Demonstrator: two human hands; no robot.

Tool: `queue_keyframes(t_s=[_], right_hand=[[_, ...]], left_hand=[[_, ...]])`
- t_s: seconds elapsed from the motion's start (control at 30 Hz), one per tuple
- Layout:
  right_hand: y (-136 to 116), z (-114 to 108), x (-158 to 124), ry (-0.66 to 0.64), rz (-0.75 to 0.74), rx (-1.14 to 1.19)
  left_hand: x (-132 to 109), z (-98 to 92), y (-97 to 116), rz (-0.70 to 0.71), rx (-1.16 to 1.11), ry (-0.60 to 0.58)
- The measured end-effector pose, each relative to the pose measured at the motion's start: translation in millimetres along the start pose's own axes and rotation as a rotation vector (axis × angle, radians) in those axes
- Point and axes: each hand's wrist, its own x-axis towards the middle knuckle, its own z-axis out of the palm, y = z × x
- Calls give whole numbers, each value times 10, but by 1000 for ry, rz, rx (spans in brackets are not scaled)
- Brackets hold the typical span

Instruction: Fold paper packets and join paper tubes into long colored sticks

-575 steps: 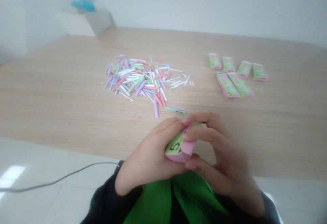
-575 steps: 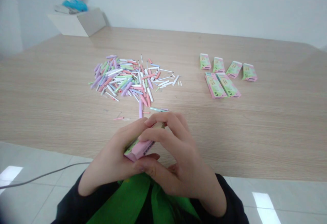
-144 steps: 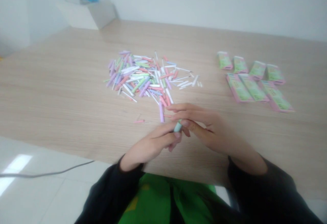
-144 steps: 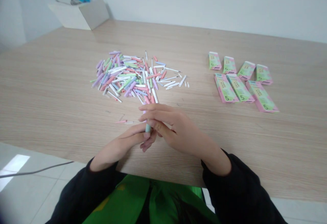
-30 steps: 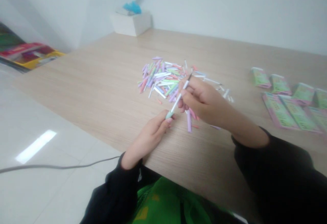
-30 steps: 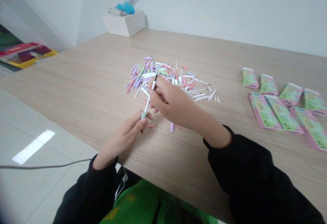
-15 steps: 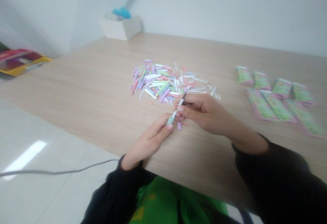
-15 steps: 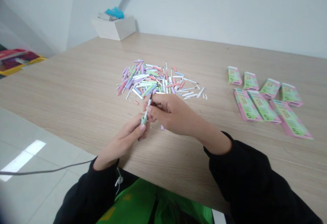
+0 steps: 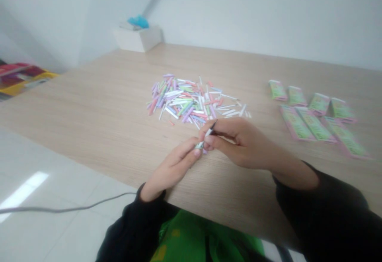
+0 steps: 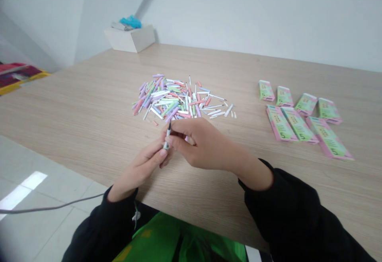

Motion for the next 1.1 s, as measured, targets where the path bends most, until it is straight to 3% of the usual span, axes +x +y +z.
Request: queue_keyframes(t_s=[0.13, 0.37, 0.47, 0.53, 0.6, 0.7, 0.93, 1.1], right_hand=[[65, 106, 6, -5, 73, 28], [121, 261, 225, -84, 55, 37], [242, 305, 414, -197, 93, 97], [368, 364, 570, -207, 185, 91], [502, 473, 733, -192, 258, -33], [658, 712, 942, -252, 242, -256], [773, 1162, 1142, -290, 215, -365], [754, 1174, 1134, -262, 176, -380]], left_hand=[[-49, 54, -108, -49, -30, 94], [-165, 8, -247, -103, -199, 193], [-275, -144, -282, -126, -261, 258], [-369, -290, -294, -128, -282, 310], [-470, -443, -295, -120, -301, 371], [-612, -622, -288, -126, -287, 434], [-792, -743, -310, -215, -168, 424], [-743, -705, -277, -251, -103, 423]])
